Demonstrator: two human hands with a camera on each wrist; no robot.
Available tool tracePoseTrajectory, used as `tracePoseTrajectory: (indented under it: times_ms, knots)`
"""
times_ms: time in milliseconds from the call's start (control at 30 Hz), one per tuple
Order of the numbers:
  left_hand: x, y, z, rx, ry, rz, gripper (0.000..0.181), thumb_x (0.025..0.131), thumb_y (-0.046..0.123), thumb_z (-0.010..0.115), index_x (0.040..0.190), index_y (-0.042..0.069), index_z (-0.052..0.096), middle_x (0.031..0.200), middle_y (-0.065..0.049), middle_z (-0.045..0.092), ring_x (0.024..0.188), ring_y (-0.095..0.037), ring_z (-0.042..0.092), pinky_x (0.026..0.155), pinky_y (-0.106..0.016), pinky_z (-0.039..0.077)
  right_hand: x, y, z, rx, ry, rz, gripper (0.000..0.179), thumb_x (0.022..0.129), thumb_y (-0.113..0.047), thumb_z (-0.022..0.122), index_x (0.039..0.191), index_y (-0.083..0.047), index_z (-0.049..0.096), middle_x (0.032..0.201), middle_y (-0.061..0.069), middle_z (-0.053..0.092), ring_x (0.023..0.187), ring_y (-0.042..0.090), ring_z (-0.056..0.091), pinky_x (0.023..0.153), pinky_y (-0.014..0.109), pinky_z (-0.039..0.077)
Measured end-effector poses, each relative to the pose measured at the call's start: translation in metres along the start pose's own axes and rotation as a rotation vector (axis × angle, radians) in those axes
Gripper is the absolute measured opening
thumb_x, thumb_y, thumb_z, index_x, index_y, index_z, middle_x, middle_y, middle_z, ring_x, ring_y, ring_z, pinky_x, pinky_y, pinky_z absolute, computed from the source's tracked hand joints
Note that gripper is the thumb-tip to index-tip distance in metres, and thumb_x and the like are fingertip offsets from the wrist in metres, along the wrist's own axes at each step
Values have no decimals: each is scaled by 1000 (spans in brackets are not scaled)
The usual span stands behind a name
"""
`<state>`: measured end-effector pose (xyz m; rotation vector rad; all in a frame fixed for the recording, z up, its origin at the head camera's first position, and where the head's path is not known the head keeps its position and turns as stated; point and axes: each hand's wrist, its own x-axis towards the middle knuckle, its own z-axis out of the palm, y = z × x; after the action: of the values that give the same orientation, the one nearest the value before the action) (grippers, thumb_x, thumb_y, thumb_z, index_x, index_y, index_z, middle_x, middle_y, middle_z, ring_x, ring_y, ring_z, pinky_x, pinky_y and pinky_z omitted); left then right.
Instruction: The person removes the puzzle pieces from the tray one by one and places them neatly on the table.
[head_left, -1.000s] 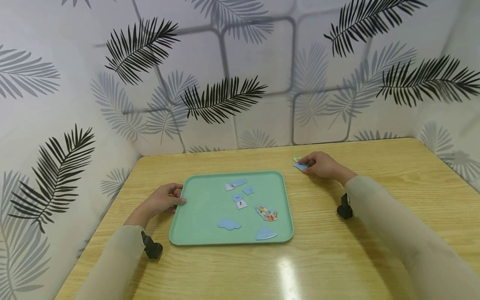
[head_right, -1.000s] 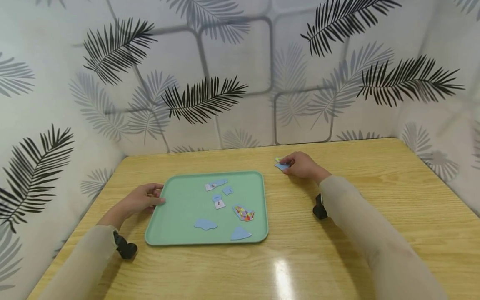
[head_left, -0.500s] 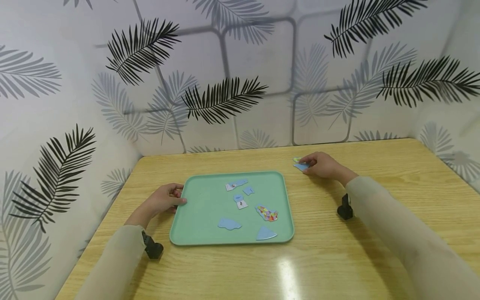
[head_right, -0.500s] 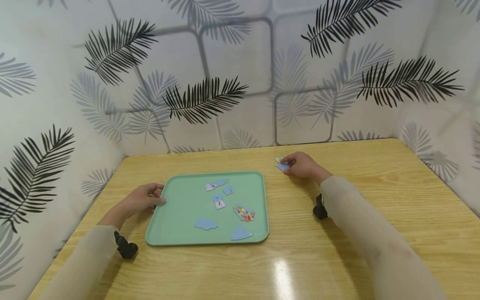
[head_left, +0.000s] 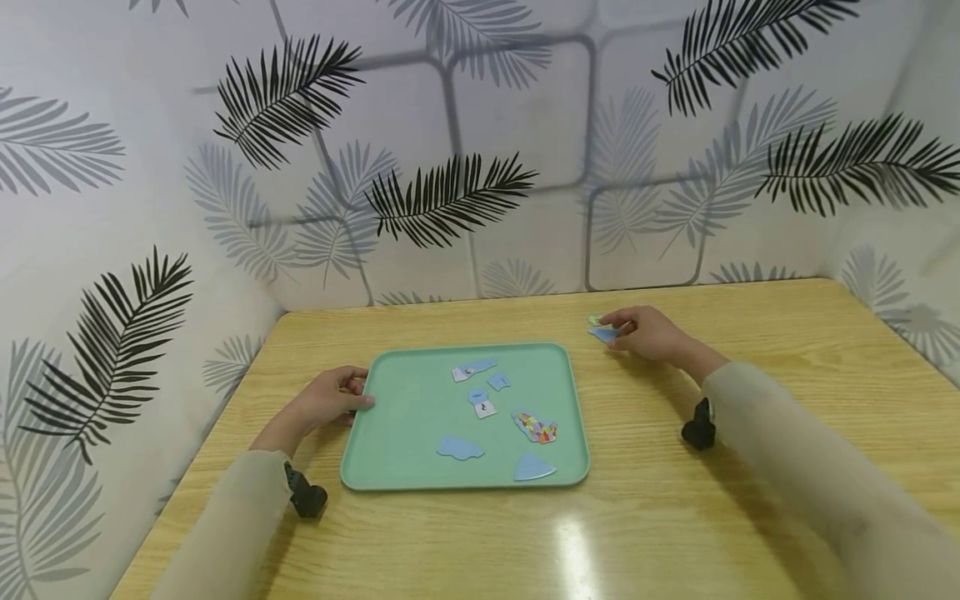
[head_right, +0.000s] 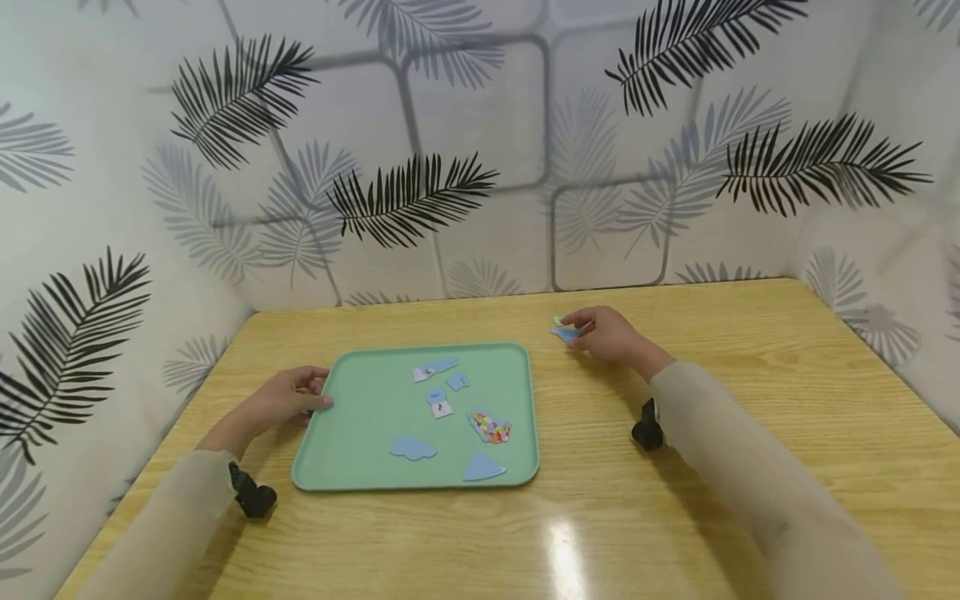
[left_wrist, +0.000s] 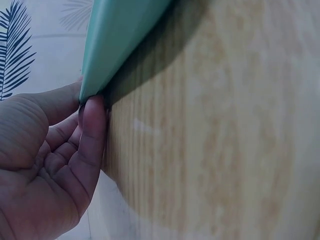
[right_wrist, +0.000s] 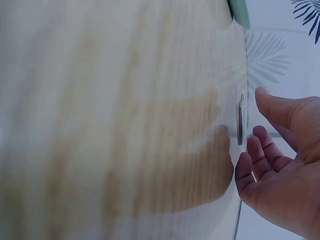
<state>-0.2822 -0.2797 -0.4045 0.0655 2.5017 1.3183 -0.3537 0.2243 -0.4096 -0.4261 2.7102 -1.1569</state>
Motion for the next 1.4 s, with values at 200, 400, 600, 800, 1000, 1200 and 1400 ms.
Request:
tracePoseTrajectory:
  times_ms: [200,400,600,800,1000,1200,1400]
  knots:
    - [1,-2,0,-1,-4,-14,54,93,7,66,140,-5,42,102,-11,47,85,-21,51,66,-31,52,-7,-7,5,39,8,-17,43,91,-8,68,131,0,58,127,23,52,107,33,53,85,40,46]
    - [1,-2,0,1,-7,-10,55,93,8,66,141,-5,41,102,-12,47,85,-21,51,66,-32,52,-16,-18,13,85,1,-46,43,91,-10,69,132,-1,58,129,21,55,111,34,53,86,38,48]
    - [0,-1,0,1,-5,-8,56,93,7,66,141,-6,40,102,-11,47,85,-21,50,65,-32,52,-27,-29,21,119,-33,-78,44,91,-10,69,132,0,57,127,21,54,112,34,51,83,36,48]
    - [0,1,1,2,-4,-13,55,93,7,66,141,-5,41,102,-11,47,86,-21,50,66,-32,52,-37,-40,28,161,-53,-114,43,90,-8,70,130,2,58,123,22,56,108,34,53,81,34,48]
    - [0,1,1,10,-1,-17,55,93,7,66,141,-5,41,103,-12,48,87,-21,51,67,-32,53,-48,-51,35,209,-99,-128,46,88,-8,72,130,2,57,120,20,57,105,31,51,78,34,49]
    - [0,1,1,3,-6,-16,55,93,7,66,141,-5,41,103,-12,48,87,-21,51,67,-32,53,-56,-59,43,225,-129,-143,46,88,-7,72,131,2,57,119,19,58,104,29,51,80,37,47]
    - [0,0,0,3,-3,-14,55,93,7,66,141,-5,41,102,-12,48,86,-21,51,66,-32,52,-61,-64,50,229,-152,-163,45,88,-8,73,129,1,59,120,18,58,107,32,51,81,37,47]
